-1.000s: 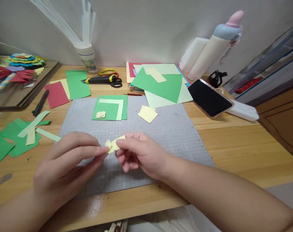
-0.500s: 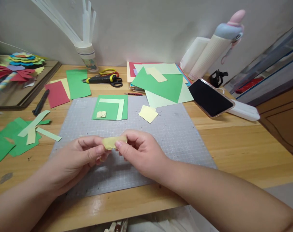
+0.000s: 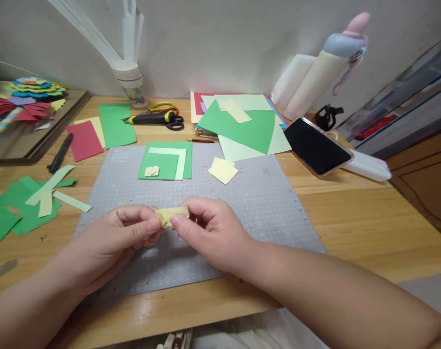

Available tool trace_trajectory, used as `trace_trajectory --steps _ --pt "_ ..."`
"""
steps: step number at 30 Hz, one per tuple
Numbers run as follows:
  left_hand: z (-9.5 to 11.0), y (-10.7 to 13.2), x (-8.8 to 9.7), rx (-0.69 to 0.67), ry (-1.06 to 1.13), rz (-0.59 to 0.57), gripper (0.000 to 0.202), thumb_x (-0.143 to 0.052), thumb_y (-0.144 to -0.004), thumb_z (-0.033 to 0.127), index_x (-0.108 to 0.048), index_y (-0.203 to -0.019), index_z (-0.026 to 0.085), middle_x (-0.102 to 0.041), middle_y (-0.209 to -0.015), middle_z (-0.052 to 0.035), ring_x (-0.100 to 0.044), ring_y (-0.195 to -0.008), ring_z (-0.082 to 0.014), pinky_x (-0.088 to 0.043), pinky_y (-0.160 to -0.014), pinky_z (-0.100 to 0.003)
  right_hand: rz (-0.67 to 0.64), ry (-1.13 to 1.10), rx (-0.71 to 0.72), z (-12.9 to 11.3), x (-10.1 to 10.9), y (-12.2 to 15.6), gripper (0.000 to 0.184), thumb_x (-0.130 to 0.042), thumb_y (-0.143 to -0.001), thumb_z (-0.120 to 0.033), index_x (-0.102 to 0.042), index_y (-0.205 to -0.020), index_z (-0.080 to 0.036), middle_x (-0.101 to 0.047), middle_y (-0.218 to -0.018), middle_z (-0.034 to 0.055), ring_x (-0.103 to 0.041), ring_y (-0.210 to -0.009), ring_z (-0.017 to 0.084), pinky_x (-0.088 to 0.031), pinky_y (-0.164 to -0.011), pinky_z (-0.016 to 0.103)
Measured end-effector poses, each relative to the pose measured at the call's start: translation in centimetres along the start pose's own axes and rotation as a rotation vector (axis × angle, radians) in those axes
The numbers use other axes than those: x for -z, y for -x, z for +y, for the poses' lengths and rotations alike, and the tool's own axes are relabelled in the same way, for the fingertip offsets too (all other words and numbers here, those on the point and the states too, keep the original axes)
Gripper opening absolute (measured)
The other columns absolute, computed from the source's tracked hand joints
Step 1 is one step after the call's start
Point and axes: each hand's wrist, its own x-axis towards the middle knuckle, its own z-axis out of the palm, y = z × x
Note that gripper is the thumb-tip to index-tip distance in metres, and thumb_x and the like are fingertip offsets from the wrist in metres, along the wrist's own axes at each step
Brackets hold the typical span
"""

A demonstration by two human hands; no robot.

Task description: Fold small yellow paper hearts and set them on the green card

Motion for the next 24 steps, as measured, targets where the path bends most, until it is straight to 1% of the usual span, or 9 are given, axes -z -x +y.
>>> trace_trajectory --steps 6,18,21,24 --pt "0.04 -0.04 -0.09 -0.011 0.028 -0.013 0.021 -0.079 -0.069 0.035 -0.067 -0.061 0.019 -0.055 -0.057 0.0055 -0.041 -0.058 -0.0076 -0.031 -0.056 -0.020 -0.004 0.010 -0.010 -0.05 -0.03 0.01 0.027 -0.052 -0.088 -0.028 -0.047 -0.063 -0.018 -0.046 -0.060 -0.0033 -0.043 -0.058 0.010 -0.032 -0.054 0.025" --pt "0.27 0.26 -0.39 -0.001 0.059 -0.012 0.017 -0.075 -0.071 0.031 -0.068 -0.061 0.019 -0.055 -0.058 0.0035 -0.042 -0.058 -0.0091 -0.032 -0.057 -0.021 -0.005 0.052 -0.029 -0.10 0.06 0.14 0.029 -0.052 -0.087 -0.031 -0.046 -0.062 -0.019 -0.046 -0.060 -0.0027 -0.042 -0.058 0.011 -0.032 -0.054 0.025" --pt "0.18 0.30 -0.41 -0.029 0.031 -0.003 0.017 -0.074 -0.072 0.031 -0.068 -0.061 0.019 -0.054 -0.058 0.0033 -0.042 -0.059 -0.0099 -0.032 -0.057 -0.022 -0.010 0.042 -0.058 -0.16 -0.05 0.05 0.026 -0.054 -0.086 -0.031 -0.047 -0.063 -0.019 -0.045 -0.060 -0.0031 -0.041 -0.057 0.011 -0.031 -0.052 0.025" --pt "0.04 0.34 -0.53 -0.097 -0.023 0.026 0.016 -0.074 -0.073 0.030 -0.067 -0.063 0.019 -0.056 -0.064 0.0031 -0.045 -0.063 -0.0104 -0.035 -0.060 -0.022 -0.024 0.023 -0.095 -0.27 -0.29 0.04 0.019 -0.059 -0.082 -0.030 -0.051 -0.070 -0.019 -0.046 -0.063 -0.0037 -0.040 -0.056 0.010 -0.031 -0.050 0.023"
